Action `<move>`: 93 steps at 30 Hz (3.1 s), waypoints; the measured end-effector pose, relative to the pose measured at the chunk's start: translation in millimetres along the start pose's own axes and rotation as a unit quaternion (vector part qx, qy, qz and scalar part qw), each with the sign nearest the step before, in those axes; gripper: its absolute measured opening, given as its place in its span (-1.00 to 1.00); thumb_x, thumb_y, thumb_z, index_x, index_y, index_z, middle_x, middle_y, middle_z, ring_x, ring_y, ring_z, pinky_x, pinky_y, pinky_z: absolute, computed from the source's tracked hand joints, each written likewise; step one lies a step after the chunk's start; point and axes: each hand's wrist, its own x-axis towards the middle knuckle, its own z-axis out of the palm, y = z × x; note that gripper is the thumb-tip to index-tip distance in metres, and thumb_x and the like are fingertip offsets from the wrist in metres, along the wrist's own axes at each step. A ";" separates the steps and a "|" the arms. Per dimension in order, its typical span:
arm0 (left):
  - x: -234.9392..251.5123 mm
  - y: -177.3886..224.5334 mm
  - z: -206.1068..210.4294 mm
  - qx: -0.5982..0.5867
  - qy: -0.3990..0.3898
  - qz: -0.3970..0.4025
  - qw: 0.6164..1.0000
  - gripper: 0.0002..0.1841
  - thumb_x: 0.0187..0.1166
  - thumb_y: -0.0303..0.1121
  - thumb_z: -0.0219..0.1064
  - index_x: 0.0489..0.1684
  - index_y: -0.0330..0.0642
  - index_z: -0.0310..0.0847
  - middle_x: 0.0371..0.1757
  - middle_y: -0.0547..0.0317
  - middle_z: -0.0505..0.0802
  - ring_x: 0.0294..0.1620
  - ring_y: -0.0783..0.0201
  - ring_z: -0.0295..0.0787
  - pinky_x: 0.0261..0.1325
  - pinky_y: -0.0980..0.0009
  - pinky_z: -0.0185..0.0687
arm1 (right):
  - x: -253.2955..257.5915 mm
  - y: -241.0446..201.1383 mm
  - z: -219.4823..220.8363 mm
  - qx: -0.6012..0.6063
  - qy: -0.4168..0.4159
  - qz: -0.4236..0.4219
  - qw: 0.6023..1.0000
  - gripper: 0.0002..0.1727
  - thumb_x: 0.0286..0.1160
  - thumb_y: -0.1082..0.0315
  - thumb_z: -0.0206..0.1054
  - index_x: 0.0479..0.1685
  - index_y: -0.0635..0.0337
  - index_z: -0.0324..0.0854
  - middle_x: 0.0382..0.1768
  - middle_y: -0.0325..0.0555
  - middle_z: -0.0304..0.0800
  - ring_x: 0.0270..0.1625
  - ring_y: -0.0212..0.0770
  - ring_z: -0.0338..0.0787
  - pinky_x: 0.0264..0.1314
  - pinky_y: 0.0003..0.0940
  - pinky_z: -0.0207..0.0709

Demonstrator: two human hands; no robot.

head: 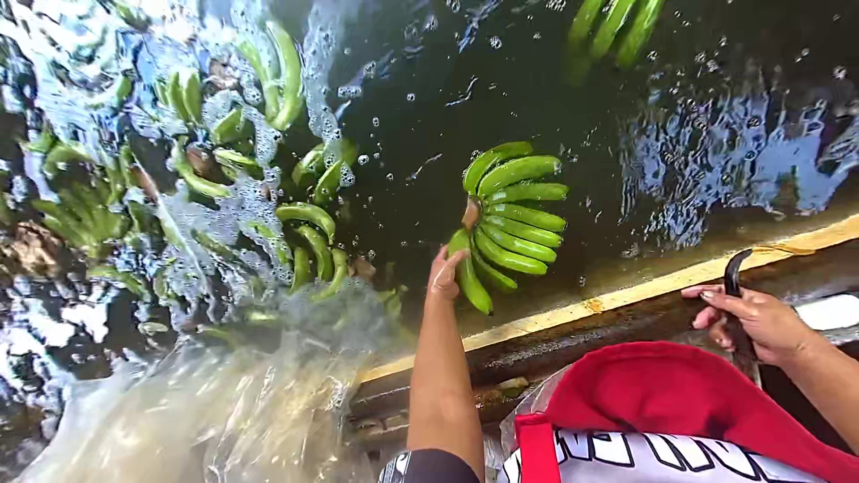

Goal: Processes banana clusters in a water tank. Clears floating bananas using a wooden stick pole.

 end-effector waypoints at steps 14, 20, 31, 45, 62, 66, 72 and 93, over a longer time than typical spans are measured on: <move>-13.1 -47.2 24.9 -0.162 -0.042 0.024 0.986 -0.29 0.52 -0.53 0.18 0.72 -0.31 -0.05 0.09 -0.13 0.73 -0.08 0.20 0.80 0.01 0.21 0.79 | 40.6 -101.3 115.6 -0.373 -0.063 -0.207 0.902 -0.43 0.96 0.14 -0.22 0.66 0.36 0.34 0.04 0.39 0.75 -0.13 0.16 0.73 0.08 0.14 0.53; -35.3 -16.8 22.9 -0.077 0.001 0.103 0.992 -0.12 0.29 -0.55 0.37 0.74 -0.34 -0.01 0.24 -0.23 0.70 0.08 0.15 0.76 0.15 0.21 0.74 | 48.7 -159.1 208.5 -0.460 -0.037 -0.322 0.827 -0.52 0.91 0.25 -0.08 0.39 0.46 0.58 0.27 0.53 0.70 0.41 0.52 0.64 0.44 0.51 0.34; -79.2 42.2 68.5 0.125 0.093 0.157 0.975 -0.04 0.17 -0.50 0.57 0.72 -0.36 0.13 0.53 -0.36 0.53 0.45 -0.10 0.57 0.43 -0.01 0.56 | 63.2 -176.6 230.9 -0.562 0.023 -0.304 0.769 -0.48 0.95 0.24 -0.23 0.46 0.50 0.43 0.33 0.51 0.64 0.43 0.46 0.65 0.36 0.40 0.45; -45.1 1.5 82.4 0.361 0.146 0.364 0.846 -0.03 -0.12 -0.49 0.70 0.50 -0.63 0.32 0.38 -0.63 0.58 0.45 -0.49 0.52 0.45 -0.28 0.45 | 49.1 -124.6 215.7 -0.043 -0.100 0.042 0.993 -0.63 0.97 0.09 -0.23 -0.16 0.05 0.36 -0.61 -0.39 0.19 -0.72 -0.48 0.17 -0.68 -0.60 0.16; -29.3 -48.1 36.7 -0.182 0.109 -0.047 0.976 -0.43 0.88 -0.22 0.04 0.79 -0.26 0.02 0.57 -0.34 0.49 0.41 -0.10 0.58 0.35 -0.03 0.61 | 126.0 -71.4 42.6 -0.035 0.251 0.064 0.965 -0.62 0.90 0.28 -0.12 0.48 0.30 0.28 -0.03 -0.06 0.44 -0.22 -0.29 0.53 -0.11 -0.37 0.51; -4.5 -56.9 41.6 -0.296 0.100 -0.107 0.944 -0.45 0.84 -0.04 0.05 0.73 -0.05 0.21 0.56 -0.15 0.57 0.47 -0.05 0.57 0.41 -0.09 0.56 | 100.8 -94.1 90.7 -0.095 0.169 -0.029 0.981 -0.48 0.94 0.13 -0.20 0.57 0.35 0.29 0.18 0.15 0.54 0.00 -0.11 0.62 0.09 -0.14 0.53; -31.3 -62.4 58.7 -0.297 -0.089 -0.147 0.939 -0.48 0.89 -0.04 -0.16 0.55 -0.30 0.18 0.15 -0.19 0.72 0.00 -0.01 0.78 0.07 0.10 0.76 | 43.1 -100.9 126.4 -0.302 -0.028 -0.204 0.931 -0.47 0.97 0.19 -0.23 0.32 0.52 0.45 -0.14 0.28 0.68 -0.17 0.05 0.74 0.06 0.06 0.63; -32.2 -32.2 134.5 -0.327 -0.067 -0.102 0.937 -0.53 0.83 -0.42 0.03 0.68 -0.11 0.09 0.21 -0.11 0.70 0.05 0.09 0.76 0.16 0.19 0.73 | 42.8 -68.3 99.4 -0.424 -0.076 -0.098 0.897 -0.46 0.97 0.19 -0.27 0.19 0.52 0.50 -0.25 0.20 0.58 -0.29 0.00 0.59 -0.08 -0.02 0.50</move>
